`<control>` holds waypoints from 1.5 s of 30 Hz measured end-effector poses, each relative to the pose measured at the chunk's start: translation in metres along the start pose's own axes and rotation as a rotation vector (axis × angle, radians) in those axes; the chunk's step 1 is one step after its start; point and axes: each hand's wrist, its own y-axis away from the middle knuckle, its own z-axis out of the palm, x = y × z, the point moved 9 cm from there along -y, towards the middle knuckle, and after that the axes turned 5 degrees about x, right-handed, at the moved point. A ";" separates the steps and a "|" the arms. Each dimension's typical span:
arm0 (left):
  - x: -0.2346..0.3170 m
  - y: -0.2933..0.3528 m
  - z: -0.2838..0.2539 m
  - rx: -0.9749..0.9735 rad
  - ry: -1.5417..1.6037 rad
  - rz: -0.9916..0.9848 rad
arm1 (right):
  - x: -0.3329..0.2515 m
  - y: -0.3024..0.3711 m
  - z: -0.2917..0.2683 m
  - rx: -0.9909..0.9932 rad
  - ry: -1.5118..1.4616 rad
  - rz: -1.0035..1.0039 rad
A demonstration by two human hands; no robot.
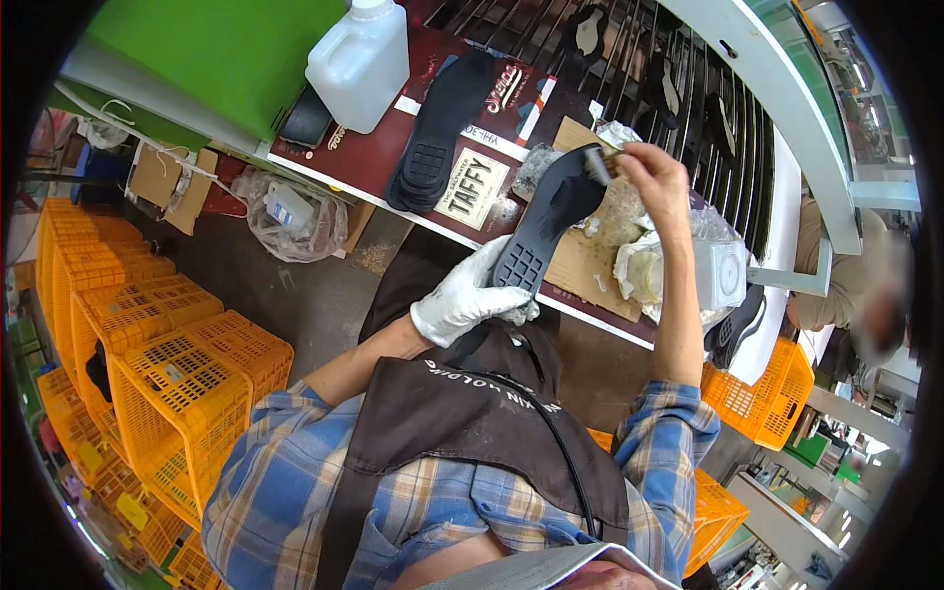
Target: Apply adhesive or primer to shoe outsoles using a brush in a manufacturing setting.
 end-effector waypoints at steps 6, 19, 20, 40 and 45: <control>0.006 0.003 -0.002 -0.011 0.030 0.008 | 0.009 -0.017 -0.026 0.285 0.226 -0.037; 0.014 0.006 -0.004 -0.007 0.030 0.022 | -0.033 -0.028 0.029 -0.163 0.165 -0.129; 0.014 0.006 -0.004 -0.006 0.032 0.023 | -0.036 -0.031 0.021 -0.058 0.148 -0.126; 0.019 0.002 -0.002 -0.018 0.103 0.050 | -0.090 0.012 0.080 -0.567 -0.239 -0.012; 0.023 0.003 -0.001 -0.041 0.130 0.038 | -0.106 0.003 0.066 -0.278 0.043 -0.123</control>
